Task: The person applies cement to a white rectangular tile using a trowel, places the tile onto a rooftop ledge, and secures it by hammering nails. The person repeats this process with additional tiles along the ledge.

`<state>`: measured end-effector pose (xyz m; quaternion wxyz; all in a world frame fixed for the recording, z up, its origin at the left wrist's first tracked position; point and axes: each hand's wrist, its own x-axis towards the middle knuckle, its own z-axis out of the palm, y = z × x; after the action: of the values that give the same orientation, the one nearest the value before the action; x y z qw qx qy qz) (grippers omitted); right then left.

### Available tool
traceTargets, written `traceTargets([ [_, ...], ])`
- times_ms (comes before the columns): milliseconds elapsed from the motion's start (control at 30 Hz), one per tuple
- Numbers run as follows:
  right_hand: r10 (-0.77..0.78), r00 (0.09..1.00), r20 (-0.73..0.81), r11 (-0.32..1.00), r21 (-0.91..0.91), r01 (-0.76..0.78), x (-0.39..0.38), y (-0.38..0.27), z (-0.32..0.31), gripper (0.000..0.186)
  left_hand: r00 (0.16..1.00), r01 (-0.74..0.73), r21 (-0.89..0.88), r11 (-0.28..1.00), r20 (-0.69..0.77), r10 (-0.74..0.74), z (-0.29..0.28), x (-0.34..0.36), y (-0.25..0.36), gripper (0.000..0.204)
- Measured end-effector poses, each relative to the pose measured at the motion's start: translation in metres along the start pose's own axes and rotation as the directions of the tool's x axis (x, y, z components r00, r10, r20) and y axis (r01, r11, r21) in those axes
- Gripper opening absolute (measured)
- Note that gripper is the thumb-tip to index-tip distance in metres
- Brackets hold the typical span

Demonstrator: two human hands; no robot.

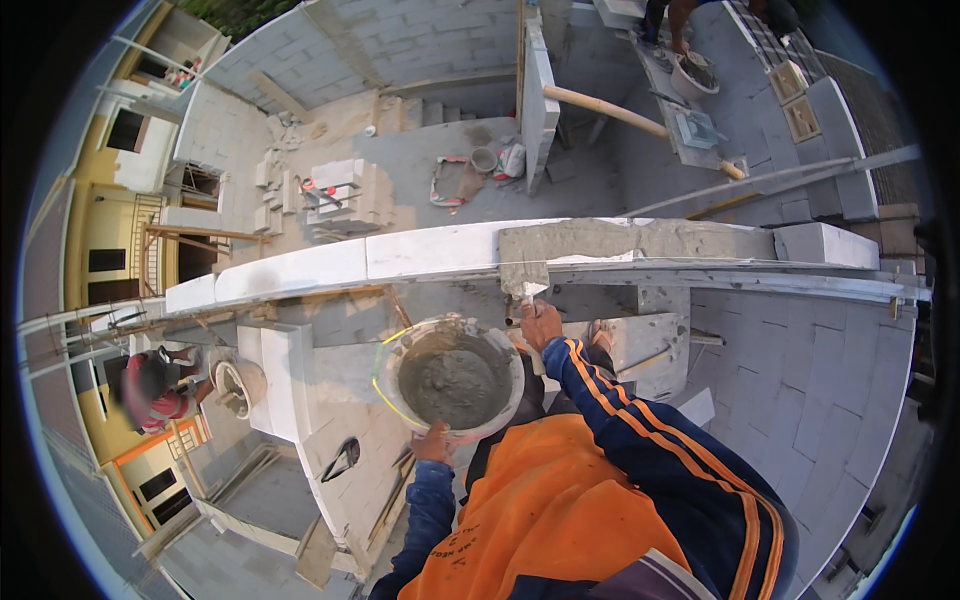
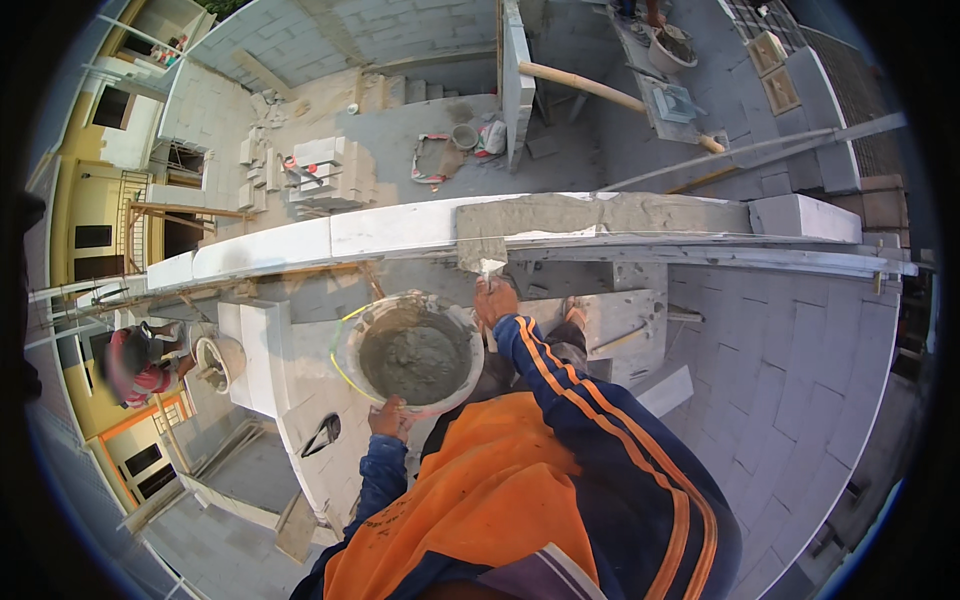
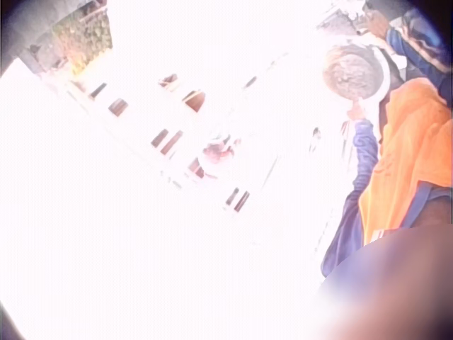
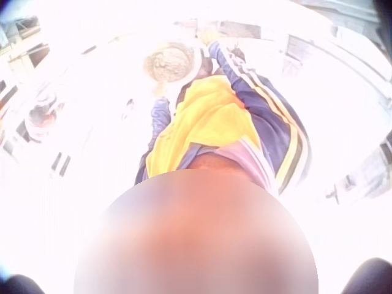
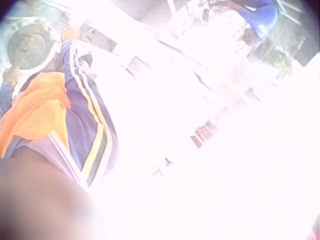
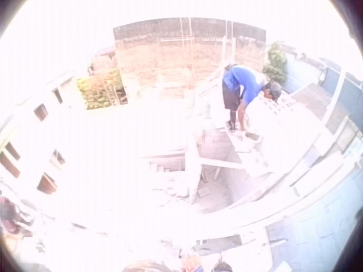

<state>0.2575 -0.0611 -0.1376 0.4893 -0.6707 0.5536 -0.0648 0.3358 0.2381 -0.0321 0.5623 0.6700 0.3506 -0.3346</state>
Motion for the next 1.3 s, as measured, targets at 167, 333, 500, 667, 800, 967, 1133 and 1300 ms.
traceTargets([
  [167,-0.101,0.993,-0.056,0.99,-0.105,0.094,-0.007,-0.016,0.025,0.042,1.0,0.008,-0.007,1.0,-0.006,-0.008,-0.006,0.0,-0.004,0.04],
  [333,-0.032,0.989,0.148,0.963,-0.261,0.07,-0.06,0.016,-0.016,0.038,0.999,0.032,0.017,0.999,-0.01,-0.032,-0.016,0.001,-0.005,0.043],
  [500,-0.1,0.994,-0.043,0.953,-0.292,0.083,-0.034,0.041,-0.043,0.035,0.986,0.145,0.039,0.989,-0.091,-0.141,-0.009,0.006,0.004,0.046],
  [667,0.055,0.996,-0.07,0.979,-0.194,-0.067,-0.056,0.05,-0.067,0.034,0.997,0.077,0.1,0.992,-0.004,-0.077,-0.003,0.007,0.012,0.045],
  [800,-0.084,0.99,-0.11,0.952,-0.303,0.047,-0.066,0.051,-0.08,0.035,0.997,0.061,0.095,0.994,0.045,-0.065,0.001,0.006,0.017,0.044],
  [967,0.16,0.918,-0.364,0.971,-0.107,-0.212,-0.008,0.087,-0.13,0.041,0.994,0.078,0.118,0.99,0.062,-0.086,0.015,0.008,0.027,0.058],
  [1133,0.299,0.904,-0.305,0.942,-0.054,-0.33,-0.043,0.11,-0.192,0.041,0.979,-0.06,0.172,0.983,0.204,0.024,0.031,-0.007,0.02,0.056],
  [1300,0.006,1.0,0.03,0.962,-0.273,0.002,-0.106,0.076,-0.196,0.042,0.955,-0.188,0.254,0.949,0.272,0.116,0.053,-0.015,0.01,0.054],
])
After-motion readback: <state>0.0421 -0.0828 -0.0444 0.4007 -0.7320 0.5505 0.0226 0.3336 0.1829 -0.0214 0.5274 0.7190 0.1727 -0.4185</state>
